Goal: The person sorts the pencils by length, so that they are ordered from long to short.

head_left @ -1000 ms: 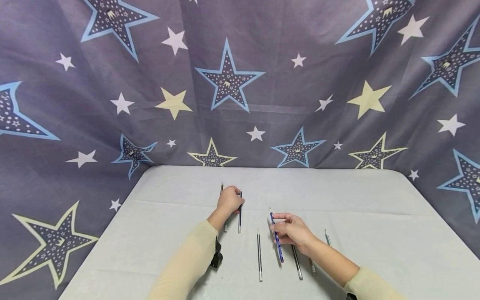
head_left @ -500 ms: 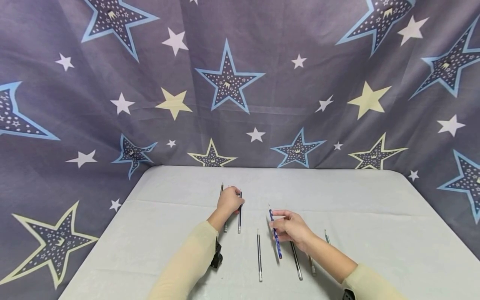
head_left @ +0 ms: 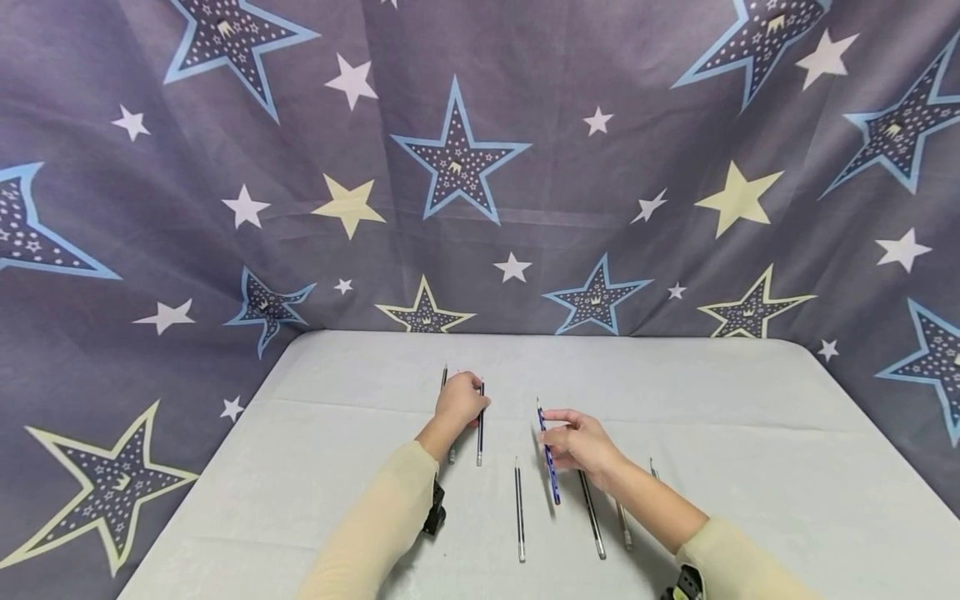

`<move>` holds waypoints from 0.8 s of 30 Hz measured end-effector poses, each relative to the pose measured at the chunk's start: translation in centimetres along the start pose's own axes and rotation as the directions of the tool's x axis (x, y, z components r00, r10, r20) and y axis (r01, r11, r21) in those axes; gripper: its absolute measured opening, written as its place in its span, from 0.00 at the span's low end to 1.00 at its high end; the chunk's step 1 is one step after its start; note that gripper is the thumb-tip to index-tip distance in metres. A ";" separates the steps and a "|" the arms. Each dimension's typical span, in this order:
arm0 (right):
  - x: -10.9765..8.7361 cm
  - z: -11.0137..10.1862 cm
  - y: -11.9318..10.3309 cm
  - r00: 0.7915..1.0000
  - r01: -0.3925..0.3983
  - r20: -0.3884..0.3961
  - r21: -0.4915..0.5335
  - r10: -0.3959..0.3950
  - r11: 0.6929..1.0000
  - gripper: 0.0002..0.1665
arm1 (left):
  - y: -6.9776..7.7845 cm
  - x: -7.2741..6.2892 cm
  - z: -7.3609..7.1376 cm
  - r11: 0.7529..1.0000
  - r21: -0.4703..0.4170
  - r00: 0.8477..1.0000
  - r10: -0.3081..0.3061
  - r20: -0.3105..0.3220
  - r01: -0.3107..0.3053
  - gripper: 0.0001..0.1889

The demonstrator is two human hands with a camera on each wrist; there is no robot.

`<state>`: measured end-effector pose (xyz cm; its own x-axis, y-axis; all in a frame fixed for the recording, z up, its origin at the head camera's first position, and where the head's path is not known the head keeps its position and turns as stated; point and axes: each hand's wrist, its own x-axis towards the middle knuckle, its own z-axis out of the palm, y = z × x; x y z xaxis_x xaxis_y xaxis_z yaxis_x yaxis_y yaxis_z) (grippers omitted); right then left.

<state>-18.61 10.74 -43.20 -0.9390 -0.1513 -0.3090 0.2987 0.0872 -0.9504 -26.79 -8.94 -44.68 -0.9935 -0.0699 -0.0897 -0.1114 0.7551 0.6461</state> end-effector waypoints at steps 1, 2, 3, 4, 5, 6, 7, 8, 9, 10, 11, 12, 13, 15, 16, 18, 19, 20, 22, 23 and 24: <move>0.1 0.0 0.0 1.000 0.000 -0.004 -0.003 0.000 1.000 0.29 | 0.0 0.0 0.0 1.000 -0.001 1.000 -0.002 0.000 0.002 0.17; 0.1 0.1 -0.1 1.000 0.000 -0.008 -0.005 0.000 1.000 0.29 | 0.0 0.0 0.0 1.000 0.001 1.000 -0.003 0.000 0.003 0.17; 0.2 0.1 -0.2 1.000 0.000 -0.011 -0.006 0.000 1.000 0.29 | -0.1 0.0 0.0 1.000 0.007 1.000 0.001 0.000 -0.001 0.17; 0.3 0.1 -0.2 1.000 -0.001 -0.015 -0.006 0.001 1.000 0.28 | -0.1 0.0 0.0 1.000 0.009 1.000 0.003 0.000 -0.003 0.17; 0.4 0.2 -0.3 1.000 -0.003 -0.018 -0.005 0.003 1.000 0.28 | -0.1 0.0 0.0 1.000 0.012 1.000 0.006 -0.001 -0.006 0.17; 0.5 0.2 -0.3 1.000 -0.003 -0.018 -0.008 0.003 1.000 0.28 | -0.1 0.0 0.0 1.000 0.015 1.000 0.009 -0.002 -0.009 0.17; 0.6 0.3 -0.4 1.000 -0.005 -0.021 -0.009 0.005 1.000 0.28 | -0.1 0.0 0.0 1.000 0.017 1.000 0.012 -0.003 -0.012 0.17; 0.6 0.3 -0.5 1.000 -0.005 -0.021 -0.008 0.005 1.000 0.28 | -0.1 0.0 0.0 1.000 0.019 1.000 0.016 -0.004 -0.016 0.17; 0.7 0.4 -0.6 1.000 -0.007 -0.022 -0.007 0.006 1.000 0.28 | -0.1 0.0 0.0 1.000 0.020 1.000 0.020 -0.004 -0.020 0.17; 0.8 0.5 -0.7 1.000 -0.008 -0.021 -0.006 0.008 1.000 0.28 | -0.1 0.0 0.0 1.000 0.019 1.000 0.021 -0.004 -0.021 0.17; 0.9 0.5 -0.7 1.000 -0.010 -0.021 -0.006 0.010 1.000 0.28 | -0.1 0.1 0.0 0.999 0.023 1.000 0.024 -0.004 -0.024 0.17; 0.9 0.6 -0.8 1.000 -0.009 -0.021 -0.007 0.009 1.000 0.28 | -0.1 0.1 0.0 0.999 0.026 1.000 0.027 -0.004 -0.027 0.17; 1.0 0.7 -0.9 1.000 -0.009 -0.024 -0.003 0.009 1.000 0.28 | -0.1 0.1 0.0 0.999 0.029 1.000 0.029 -0.004 -0.029 0.18; 1.2 0.8 -1.1 0.999 -0.008 -0.032 -0.002 0.008 1.000 0.27 | -0.1 0.2 0.0 0.999 0.036 0.999 0.033 -0.004 -0.033 0.18; 1.3 0.9 -1.2 0.999 -0.005 -0.035 -0.005 0.005 1.000 0.27 | -0.1 0.2 0.0 0.999 0.038 0.999 0.032 -0.003 -0.032 0.18; 1.5 1.1 -1.3 0.999 -0.003 -0.047 -0.004 0.002 1.000 0.27 | -0.1 0.2 0.0 0.999 0.038 1.000 0.031 0.000 -0.031 0.18; 1.7 1.1 -1.3 0.999 -0.003 -0.053 -0.001 0.003 1.000 0.27 | -0.1 0.1 0.0 0.999 0.036 1.000 0.028 0.001 -0.028 0.18; 1.8 1.2 -1.4 0.998 -0.001 -0.057 0.001 0.001 1.000 0.27 | -0.1 0.1 0.0 0.999 0.035 1.000 0.025 0.003 -0.025 0.18; 2.1 1.4 -1.5 0.998 0.006 -0.062 0.006 -0.006 1.000 0.27 | 0.0 0.1 -0.1 0.999 0.034 1.000 0.018 0.005 -0.018 0.18; 2.3 1.5 -1.5 0.998 0.008 -0.065 0.012 -0.007 1.000 0.27 | 0.0 0.1 -0.1 0.999 0.035 1.000 0.016 0.006 -0.016 0.18; 2.5 1.6 -1.6 0.998 0.014 -0.067 0.015 -0.013 1.000 0.27 | 0.0 0.1 -0.1 0.999 0.034 1.000 0.012 0.006 -0.012 0.18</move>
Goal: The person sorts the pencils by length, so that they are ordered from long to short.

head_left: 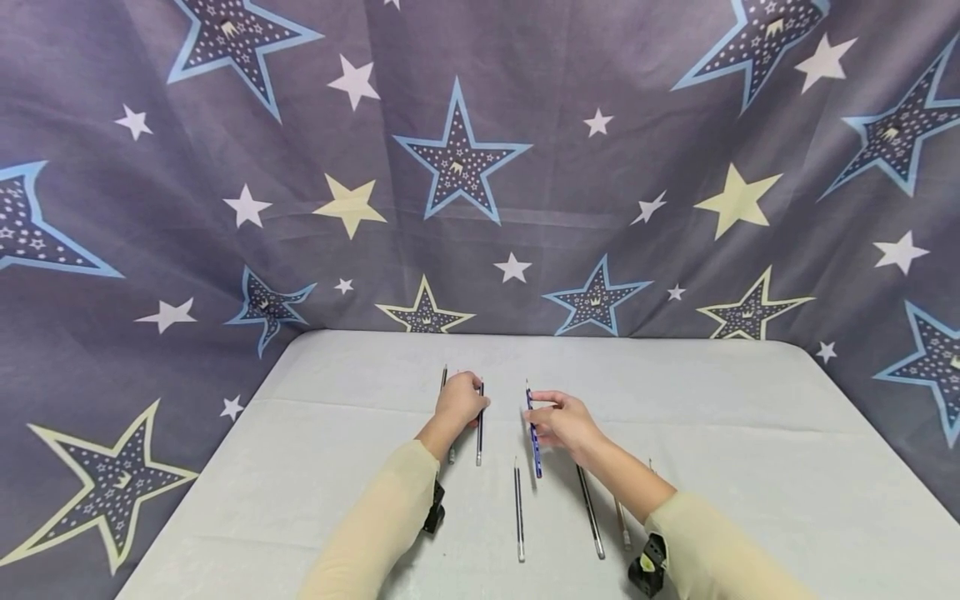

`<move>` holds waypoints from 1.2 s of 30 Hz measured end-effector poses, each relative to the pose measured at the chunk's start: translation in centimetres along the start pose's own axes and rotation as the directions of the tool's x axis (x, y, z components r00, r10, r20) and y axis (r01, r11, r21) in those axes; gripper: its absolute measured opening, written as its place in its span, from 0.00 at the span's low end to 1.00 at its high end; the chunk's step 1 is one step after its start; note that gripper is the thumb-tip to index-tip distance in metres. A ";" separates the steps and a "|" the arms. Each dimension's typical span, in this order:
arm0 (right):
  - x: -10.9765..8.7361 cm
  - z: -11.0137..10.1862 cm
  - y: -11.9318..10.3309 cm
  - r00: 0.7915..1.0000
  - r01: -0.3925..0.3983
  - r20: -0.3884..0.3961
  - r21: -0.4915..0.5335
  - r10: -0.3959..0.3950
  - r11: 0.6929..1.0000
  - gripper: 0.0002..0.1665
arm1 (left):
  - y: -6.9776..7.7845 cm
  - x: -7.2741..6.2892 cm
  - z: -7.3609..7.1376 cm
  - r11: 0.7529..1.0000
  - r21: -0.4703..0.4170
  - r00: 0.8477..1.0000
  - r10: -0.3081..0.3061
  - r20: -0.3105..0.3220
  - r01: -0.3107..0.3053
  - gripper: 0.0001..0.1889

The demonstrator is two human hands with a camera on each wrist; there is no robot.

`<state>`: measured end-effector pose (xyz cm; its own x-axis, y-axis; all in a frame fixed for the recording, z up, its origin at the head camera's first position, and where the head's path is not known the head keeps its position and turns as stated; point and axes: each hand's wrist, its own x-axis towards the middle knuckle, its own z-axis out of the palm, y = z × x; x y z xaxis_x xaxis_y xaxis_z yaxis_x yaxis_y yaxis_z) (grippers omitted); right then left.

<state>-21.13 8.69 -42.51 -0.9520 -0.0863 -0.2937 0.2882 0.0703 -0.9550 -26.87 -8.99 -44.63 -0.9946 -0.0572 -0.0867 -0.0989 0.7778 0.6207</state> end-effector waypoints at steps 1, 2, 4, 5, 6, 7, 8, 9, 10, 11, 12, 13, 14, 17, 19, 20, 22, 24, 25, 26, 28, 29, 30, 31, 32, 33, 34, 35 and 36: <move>0.2 0.1 0.0 1.000 0.004 -0.001 0.004 -0.004 1.000 0.26 | 0.0 0.0 0.0 1.000 0.002 1.000 -0.002 0.000 0.002 0.18; 0.3 0.2 -0.1 1.000 0.010 -0.001 0.007 -0.010 1.000 0.26 | 0.0 0.0 0.0 1.000 0.006 1.000 -0.003 -0.001 0.003 0.18; 0.6 0.4 -0.1 1.000 0.016 -0.001 0.007 -0.016 1.000 0.26 | 0.0 0.1 0.0 1.000 0.013 1.000 -0.008 -0.001 0.009 0.18; 0.8 0.5 -0.1 1.000 0.016 -0.004 0.009 -0.016 1.000 0.26 | 0.0 0.1 0.0 1.000 0.016 1.000 -0.011 -0.002 0.011 0.19; 0.9 0.6 -0.1 1.000 0.017 -0.006 0.011 -0.017 1.000 0.25 | 0.0 0.1 0.0 1.000 0.019 1.000 -0.014 -0.002 0.014 0.19; 1.1 0.7 -0.1 1.000 0.017 -0.009 0.012 -0.016 1.000 0.25 | 0.0 0.1 0.0 1.000 0.022 1.000 -0.018 -0.003 0.018 0.19; 1.2 0.9 0.0 1.000 0.019 -0.009 0.013 -0.018 1.000 0.25 | 0.0 0.1 0.0 1.000 0.024 1.000 -0.020 -0.004 0.020 0.19; 1.4 1.0 0.0 1.000 0.017 -0.012 0.014 -0.017 1.000 0.25 | 0.0 0.1 0.0 0.999 0.025 1.000 -0.023 -0.005 0.023 0.19; 1.6 1.1 0.1 1.000 0.017 -0.014 0.017 -0.017 1.000 0.25 | 0.0 0.1 0.0 0.999 0.024 1.000 -0.023 -0.007 0.023 0.19; 1.8 1.3 0.2 1.000 0.017 -0.015 0.024 -0.017 1.000 0.25 | -0.1 0.1 0.0 1.000 0.022 1.000 -0.019 -0.009 0.019 0.19; 2.0 1.4 0.3 1.000 0.016 -0.018 0.026 -0.016 1.000 0.25 | -0.1 0.1 0.0 1.000 0.022 1.000 -0.013 -0.011 0.013 0.19; 2.2 1.5 0.3 1.000 0.016 -0.020 0.027 -0.015 1.000 0.24 | -0.1 0.0 0.1 1.000 0.019 1.000 -0.008 -0.014 0.009 0.19; 2.3 1.7 0.4 1.000 0.017 -0.023 0.029 -0.016 0.999 0.25 | -0.2 0.0 0.1 1.000 0.016 1.000 -0.005 -0.016 0.005 0.19; 2.8 2.2 0.5 0.999 0.019 -0.036 0.033 -0.018 0.999 0.24 | -0.3 -0.1 0.2 1.000 0.007 1.000 0.011 -0.027 -0.010 0.18; 3.0 2.5 0.6 0.999 0.021 -0.044 0.032 -0.020 0.999 0.24 | -0.3 -0.1 0.3 1.000 -0.004 0.999 0.014 -0.034 -0.014 0.18; 3.2 2.6 0.7 0.999 0.022 -0.048 0.034 -0.021 0.999 0.24 | -0.3 -0.1 0.2 1.000 -0.011 0.999 0.015 -0.037 -0.016 0.18; 3.4 2.8 0.8 0.998 0.023 -0.054 0.032 -0.021 0.999 0.23 | -0.4 -0.1 0.3 0.999 -0.032 0.999 0.010 -0.040 -0.011 0.18; 3.6 3.0 1.0 0.998 0.018 -0.058 0.032 -0.016 0.999 0.23 | -0.5 -0.1 0.3 0.998 -0.060 0.999 -0.003 -0.037 0.000 0.18; 3.8 3.1 1.0 0.998 0.017 -0.059 0.029 -0.015 0.999 0.23 | -0.5 -0.1 0.3 0.997 -0.075 0.999 -0.009 -0.036 0.006 0.18; 3.9 3.2 1.1 0.998 0.015 -0.061 0.027 -0.013 1.000 0.23 | -0.6 -0.1 0.4 0.996 -0.088 0.999 -0.014 -0.036 0.011 0.18; 4.1 3.4 1.3 0.998 0.017 -0.064 0.016 -0.016 1.000 0.22 | -0.7 0.0 0.4 0.994 -0.104 0.999 -0.020 -0.039 0.016 0.18; 4.2 3.4 1.4 0.998 0.017 -0.066 0.012 -0.016 1.000 0.22 | -0.8 0.0 0.4 0.994 -0.110 0.999 -0.021 -0.041 0.016 0.18; 4.2 3.5 1.4 0.998 0.015 -0.068 0.009 -0.014 1.000 0.22 | -0.8 0.1 0.4 0.994 -0.112 0.999 -0.019 -0.044 0.014 0.18; 4.3 3.6 1.5 0.997 0.015 -0.070 0.004 -0.014 1.000 0.22 | -0.9 0.1 0.5 0.994 -0.111 0.999 -0.018 -0.046 0.013 0.17; 4.4 3.6 1.6 0.997 0.015 -0.071 0.000 -0.015 1.000 0.22 | -0.9 0.1 0.5 0.994 -0.110 0.999 -0.017 -0.048 0.011 0.17; 4.5 3.6 1.6 0.997 0.017 -0.072 -0.006 -0.017 1.000 0.22 | -0.9 0.1 0.5 0.994 -0.108 0.999 -0.015 -0.049 0.010 0.17; 4.5 3.7 1.7 0.997 0.016 -0.073 -0.007 -0.017 1.000 0.22 | -0.9 0.2 0.5 0.994 -0.107 0.999 -0.014 -0.050 0.009 0.17; 4.6 3.7 1.7 0.997 0.014 -0.074 -0.011 -0.015 1.000 0.21 | -1.0 0.2 0.5 0.994 -0.105 0.999 -0.013 -0.050 0.008 0.17; 4.6 3.8 1.7 0.997 0.017 -0.074 -0.015 -0.018 1.000 0.21 | -1.0 0.2 0.5 0.995 -0.103 0.999 -0.013 -0.050 0.007 0.17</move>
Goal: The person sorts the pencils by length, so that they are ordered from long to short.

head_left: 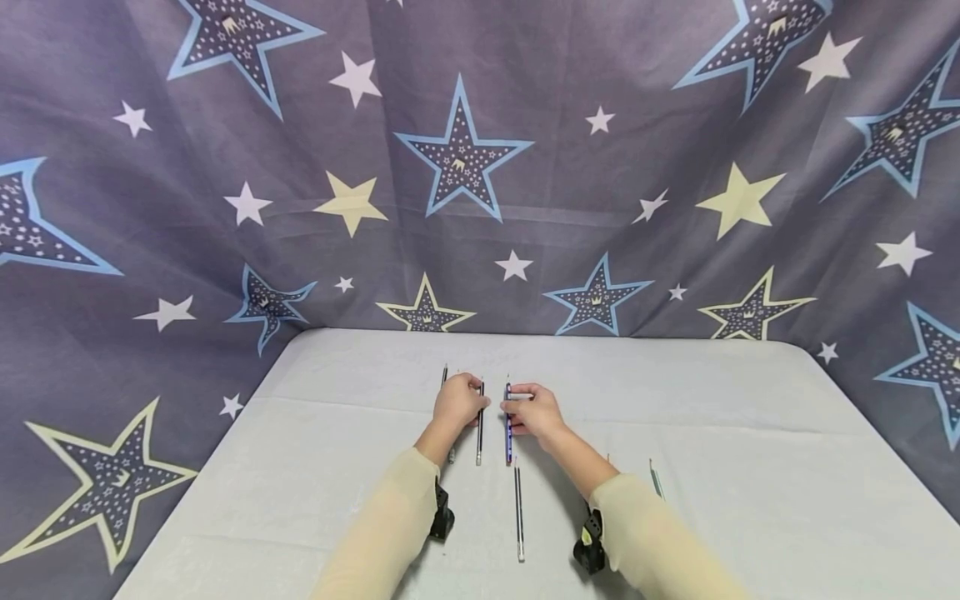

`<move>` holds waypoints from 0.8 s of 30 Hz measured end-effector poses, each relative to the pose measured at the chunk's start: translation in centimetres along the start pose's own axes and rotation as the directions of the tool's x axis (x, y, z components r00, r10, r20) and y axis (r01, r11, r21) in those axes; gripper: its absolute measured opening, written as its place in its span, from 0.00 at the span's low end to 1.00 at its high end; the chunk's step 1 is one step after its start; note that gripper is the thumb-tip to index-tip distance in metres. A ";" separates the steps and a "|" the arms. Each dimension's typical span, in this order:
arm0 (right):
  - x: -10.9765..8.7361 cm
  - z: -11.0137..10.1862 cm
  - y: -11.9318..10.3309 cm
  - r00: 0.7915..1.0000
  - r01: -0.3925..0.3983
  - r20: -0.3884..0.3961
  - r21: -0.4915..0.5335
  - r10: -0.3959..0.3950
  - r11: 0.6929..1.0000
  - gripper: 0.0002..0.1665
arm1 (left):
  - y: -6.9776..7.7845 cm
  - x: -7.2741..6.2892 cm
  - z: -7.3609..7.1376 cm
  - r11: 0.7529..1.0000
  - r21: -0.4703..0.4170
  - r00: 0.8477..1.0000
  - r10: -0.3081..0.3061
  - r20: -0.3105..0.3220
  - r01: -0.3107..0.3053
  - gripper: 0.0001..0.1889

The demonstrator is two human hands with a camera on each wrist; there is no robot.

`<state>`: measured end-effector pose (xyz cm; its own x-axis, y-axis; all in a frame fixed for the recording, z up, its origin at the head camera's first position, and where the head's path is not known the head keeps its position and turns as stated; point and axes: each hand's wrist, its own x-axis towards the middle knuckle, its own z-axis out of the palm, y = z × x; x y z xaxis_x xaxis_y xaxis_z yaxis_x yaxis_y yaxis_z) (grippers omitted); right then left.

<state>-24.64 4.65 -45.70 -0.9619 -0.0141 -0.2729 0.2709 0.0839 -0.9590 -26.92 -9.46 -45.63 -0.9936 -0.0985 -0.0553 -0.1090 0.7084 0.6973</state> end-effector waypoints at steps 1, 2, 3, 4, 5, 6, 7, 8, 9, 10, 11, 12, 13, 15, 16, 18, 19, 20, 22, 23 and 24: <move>0.0 0.0 0.0 1.000 0.003 -0.001 -0.004 -0.003 1.000 0.21 | 0.0 0.0 0.0 1.000 -0.001 1.000 0.001 0.000 -0.001 0.17; 0.1 0.1 0.1 1.000 0.006 -0.002 -0.007 -0.006 1.000 0.21 | 0.0 0.0 0.0 1.000 -0.002 1.000 0.002 0.002 -0.002 0.18; 0.1 0.1 0.1 1.000 0.008 -0.002 -0.010 -0.008 1.000 0.21 | 0.0 -0.1 0.0 1.000 -0.001 1.000 0.002 0.004 -0.002 0.18; 0.1 0.2 0.1 1.000 0.010 -0.003 -0.013 -0.010 1.000 0.21 | 0.1 0.0 0.0 1.000 0.000 1.000 0.000 0.005 0.000 0.18; 0.1 0.2 0.1 1.000 0.013 -0.003 -0.018 -0.014 1.000 0.21 | 0.1 -0.1 0.0 1.000 0.001 1.000 -0.001 0.008 0.001 0.18; 0.1 0.2 0.1 1.000 0.016 -0.003 -0.021 -0.016 1.000 0.20 | 0.1 -0.1 0.0 1.000 0.003 1.000 -0.003 0.010 0.003 0.18; 0.0 0.2 0.1 1.000 0.018 -0.003 -0.025 -0.018 1.000 0.20 | 0.1 -0.1 0.0 1.000 0.006 1.000 -0.005 0.012 0.005 0.18; 0.0 0.3 0.1 1.000 0.022 -0.002 -0.029 -0.022 0.999 0.20 | 0.2 -0.1 0.0 1.000 0.008 1.000 -0.009 0.014 0.009 0.18; 0.0 0.3 0.1 1.000 0.023 -0.003 -0.034 -0.023 0.999 0.20 | 0.2 -0.1 0.0 1.000 0.011 1.000 -0.011 0.014 0.011 0.18; 0.0 0.3 0.1 1.000 0.023 -0.004 -0.037 -0.024 0.999 0.20 | 0.2 -0.1 0.0 1.000 0.015 1.000 -0.012 0.014 0.012 0.18; 0.0 0.3 0.1 1.000 0.023 -0.004 -0.040 -0.023 0.999 0.20 | 0.3 -0.1 -0.1 1.000 0.017 1.000 -0.013 0.014 0.013 0.18; 0.0 0.4 0.1 1.000 0.023 -0.004 -0.045 -0.023 0.999 0.20 | 0.3 -0.1 -0.1 1.000 0.023 1.000 -0.010 0.012 0.010 0.18; 0.0 0.4 0.1 1.000 0.023 -0.004 -0.053 -0.023 0.998 0.20 | 0.3 -0.2 -0.1 1.000 0.023 1.000 -0.010 0.011 0.009 0.18; 0.0 0.5 0.1 1.000 0.020 -0.006 -0.072 -0.020 0.997 0.20 | 0.4 -0.2 -0.1 1.000 0.025 1.000 -0.005 0.009 0.005 0.17; 0.0 0.6 0.1 1.000 0.020 -0.005 -0.082 -0.020 0.996 0.21 | 0.4 -0.2 -0.1 1.000 0.026 1.000 -0.004 0.009 0.004 0.17; 0.1 0.6 0.1 1.000 0.025 -0.005 -0.109 -0.026 0.994 0.21 | 0.4 -0.2 -0.1 1.000 0.027 1.000 0.001 0.008 -0.001 0.17; 0.1 0.7 0.2 1.000 0.028 -0.005 -0.123 -0.029 0.992 0.21 | 0.4 -0.2 -0.1 1.000 0.025 1.000 -0.002 0.009 0.001 0.17; 0.1 0.7 0.2 0.999 0.032 -0.006 -0.134 -0.034 0.990 0.21 | 0.4 -0.2 -0.1 1.000 0.027 1.000 -0.001 0.009 0.000 0.18; 0.2 0.7 0.2 0.999 0.044 -0.005 -0.148 -0.045 0.988 0.21 | 0.4 -0.2 -0.1 1.000 0.031 1.000 -0.001 0.009 0.001 0.18; 0.2 0.7 0.3 0.999 0.050 -0.006 -0.154 -0.051 0.987 0.21 | 0.4 -0.2 -0.1 1.000 0.031 1.000 -0.002 0.009 0.001 0.18; 0.2 0.7 0.3 0.998 0.054 -0.005 -0.157 -0.056 0.986 0.21 | 0.5 -0.2 -0.1 1.000 0.031 1.000 -0.003 0.011 0.003 0.18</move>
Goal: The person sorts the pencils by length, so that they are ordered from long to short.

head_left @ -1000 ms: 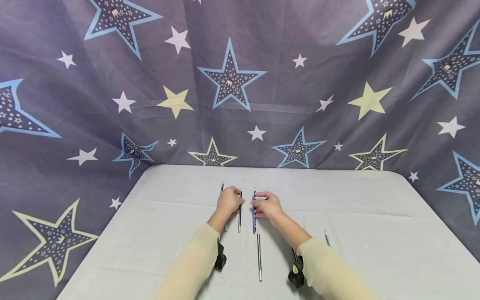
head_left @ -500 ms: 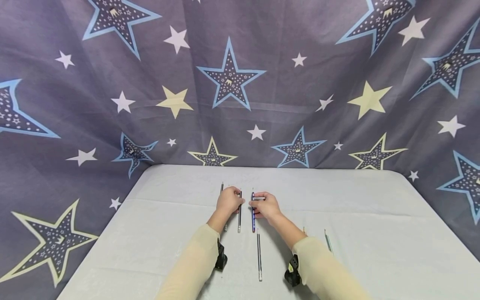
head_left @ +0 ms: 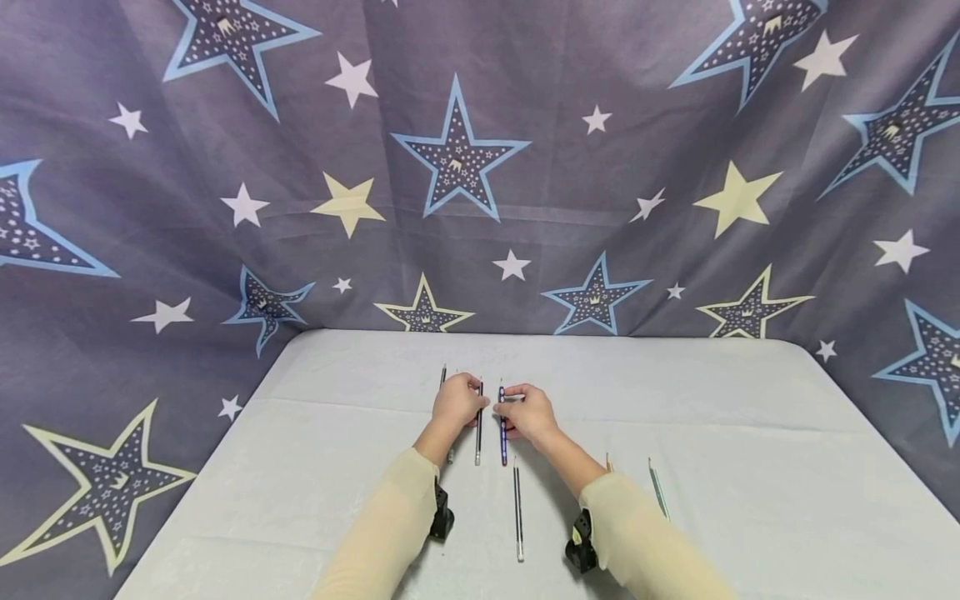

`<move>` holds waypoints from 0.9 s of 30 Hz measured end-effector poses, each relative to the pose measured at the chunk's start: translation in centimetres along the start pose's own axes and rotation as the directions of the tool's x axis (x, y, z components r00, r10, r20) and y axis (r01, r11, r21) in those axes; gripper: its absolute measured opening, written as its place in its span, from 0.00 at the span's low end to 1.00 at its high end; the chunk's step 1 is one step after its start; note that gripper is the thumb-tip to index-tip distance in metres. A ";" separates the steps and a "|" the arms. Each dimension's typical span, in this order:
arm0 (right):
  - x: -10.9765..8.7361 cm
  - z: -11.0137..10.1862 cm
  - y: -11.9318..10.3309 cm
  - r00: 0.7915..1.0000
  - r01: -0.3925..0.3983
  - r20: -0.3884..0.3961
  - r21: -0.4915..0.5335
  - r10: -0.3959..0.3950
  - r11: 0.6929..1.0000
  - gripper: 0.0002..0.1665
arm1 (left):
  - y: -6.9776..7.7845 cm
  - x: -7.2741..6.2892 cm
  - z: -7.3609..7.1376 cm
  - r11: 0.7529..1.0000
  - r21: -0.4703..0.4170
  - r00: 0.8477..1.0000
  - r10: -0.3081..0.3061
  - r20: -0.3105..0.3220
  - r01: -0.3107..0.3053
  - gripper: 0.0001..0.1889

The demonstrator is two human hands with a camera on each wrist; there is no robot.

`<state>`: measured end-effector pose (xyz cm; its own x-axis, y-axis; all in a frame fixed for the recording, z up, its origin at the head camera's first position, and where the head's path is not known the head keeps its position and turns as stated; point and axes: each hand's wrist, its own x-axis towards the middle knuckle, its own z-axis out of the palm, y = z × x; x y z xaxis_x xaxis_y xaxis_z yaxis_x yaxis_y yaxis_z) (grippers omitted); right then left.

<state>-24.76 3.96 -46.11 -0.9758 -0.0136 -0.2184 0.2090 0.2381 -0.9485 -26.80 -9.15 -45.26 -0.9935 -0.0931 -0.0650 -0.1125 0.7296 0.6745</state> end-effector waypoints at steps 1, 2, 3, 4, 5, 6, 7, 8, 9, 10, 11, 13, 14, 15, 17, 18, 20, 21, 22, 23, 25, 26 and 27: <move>0.0 0.0 0.0 1.000 0.005 -0.003 -0.007 -0.005 1.000 0.21 | 0.0 0.0 0.0 1.000 -0.003 1.000 -0.002 0.002 0.002 0.18; 0.1 0.0 0.1 1.000 0.010 -0.007 -0.015 -0.010 1.000 0.21 | 0.0 0.0 0.0 1.000 -0.002 1.000 -0.003 0.004 0.003 0.18; 0.1 0.1 0.1 1.000 0.013 -0.012 -0.025 -0.013 1.000 0.21 | 0.0 0.0 0.0 1.000 -0.003 1.000 -0.004 0.007 0.004 0.18; 0.1 0.1 0.1 1.000 0.017 -0.018 -0.039 -0.018 0.999 0.21 | 0.1 0.0 0.0 1.000 -0.004 1.000 -0.006 0.010 0.006 0.18; 0.2 0.1 0.1 0.999 0.021 -0.025 -0.053 -0.022 0.998 0.20 | 0.1 0.0 0.0 1.000 -0.005 1.000 -0.008 0.012 0.008 0.18; 0.2 0.2 0.1 0.999 0.026 -0.033 -0.073 -0.028 0.997 0.20 | 0.1 -0.1 0.0 1.000 -0.004 1.000 -0.011 0.015 0.011 0.17; 0.3 0.2 0.1 0.999 0.029 -0.041 -0.094 -0.033 0.995 0.20 | 0.2 -0.1 -0.1 1.000 -0.004 1.000 -0.014 0.016 0.014 0.17; 0.3 0.2 0.1 0.998 0.031 -0.049 -0.111 -0.036 0.993 0.20 | 0.2 -0.1 -0.1 1.000 -0.001 1.000 -0.017 0.017 0.017 0.17; 0.4 0.3 0.0 0.998 0.032 -0.056 -0.127 -0.040 0.991 0.19 | 0.2 -0.1 -0.1 1.000 0.000 1.000 -0.020 0.018 0.020 0.17; 0.4 0.3 0.0 0.997 0.033 -0.063 -0.143 -0.043 0.989 0.19 | 0.2 -0.1 -0.1 1.000 0.002 1.000 -0.022 0.020 0.022 0.17; 0.5 0.4 0.0 0.996 0.035 -0.070 -0.159 -0.047 0.987 0.19 | 0.2 -0.1 -0.2 1.000 0.002 1.000 -0.023 0.021 0.023 0.17; 0.5 0.4 0.0 0.995 0.040 -0.081 -0.184 -0.056 0.982 0.18 | 0.2 -0.1 -0.2 1.000 0.002 0.999 -0.022 0.024 0.022 0.17; 0.5 0.5 0.0 0.994 0.043 -0.086 -0.193 -0.060 0.980 0.18 | 0.2 -0.1 -0.2 1.000 0.002 0.999 -0.021 0.025 0.021 0.17; 0.6 0.5 0.0 0.994 0.049 -0.090 -0.205 -0.069 0.978 0.18 | 0.2 -0.1 -0.2 1.000 0.002 0.999 -0.019 0.025 0.019 0.17; 0.5 0.5 0.0 0.992 0.063 -0.094 -0.224 -0.086 0.973 0.18 | 0.2 -0.1 -0.2 1.000 0.001 1.000 -0.016 0.025 0.016 0.17; 0.6 0.6 0.0 0.991 0.068 -0.094 -0.231 -0.092 0.971 0.18 | 0.2 -0.1 -0.2 1.000 0.003 1.000 -0.016 0.023 0.016 0.17; 0.5 0.6 0.0 0.990 0.076 -0.095 -0.243 -0.102 0.967 0.18 | 0.2 -0.2 -0.2 1.000 0.006 1.000 -0.016 0.020 0.016 0.17; 0.6 0.6 0.1 0.990 0.078 -0.095 -0.248 -0.104 0.966 0.18 | 0.2 -0.2 -0.2 1.000 0.008 1.000 -0.015 0.019 0.015 0.17; 0.6 0.6 0.1 0.990 0.078 -0.095 -0.253 -0.105 0.964 0.18 | 0.2 -0.2 -0.2 1.000 0.008 1.000 -0.015 0.019 0.015 0.17; 0.6 0.6 0.2 0.990 0.078 -0.095 -0.261 -0.106 0.962 0.18 | 0.2 -0.2 -0.2 1.000 0.009 1.000 -0.014 0.019 0.013 0.17; 0.6 0.6 0.3 0.989 0.080 -0.095 -0.278 -0.110 0.957 0.18 | 0.2 -0.2 -0.2 1.000 0.009 1.000 -0.010 0.019 0.010 0.18; 0.6 0.7 0.3 0.989 0.081 -0.094 -0.290 -0.113 0.953 0.18 | 0.2 -0.2 -0.3 1.000 0.010 1.000 -0.007 0.019 0.007 0.18; 0.6 0.7 0.3 0.989 0.084 -0.094 -0.303 -0.117 0.949 0.18 | 0.2 -0.2 -0.3 1.000 0.011 1.000 -0.005 0.019 0.005 0.18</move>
<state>-25.23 3.36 -46.65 -0.9953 0.0496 -0.0831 0.0968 0.5194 -0.8490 -26.58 -9.17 -44.90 -0.9930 -0.0844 -0.0823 -0.1178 0.7366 0.6660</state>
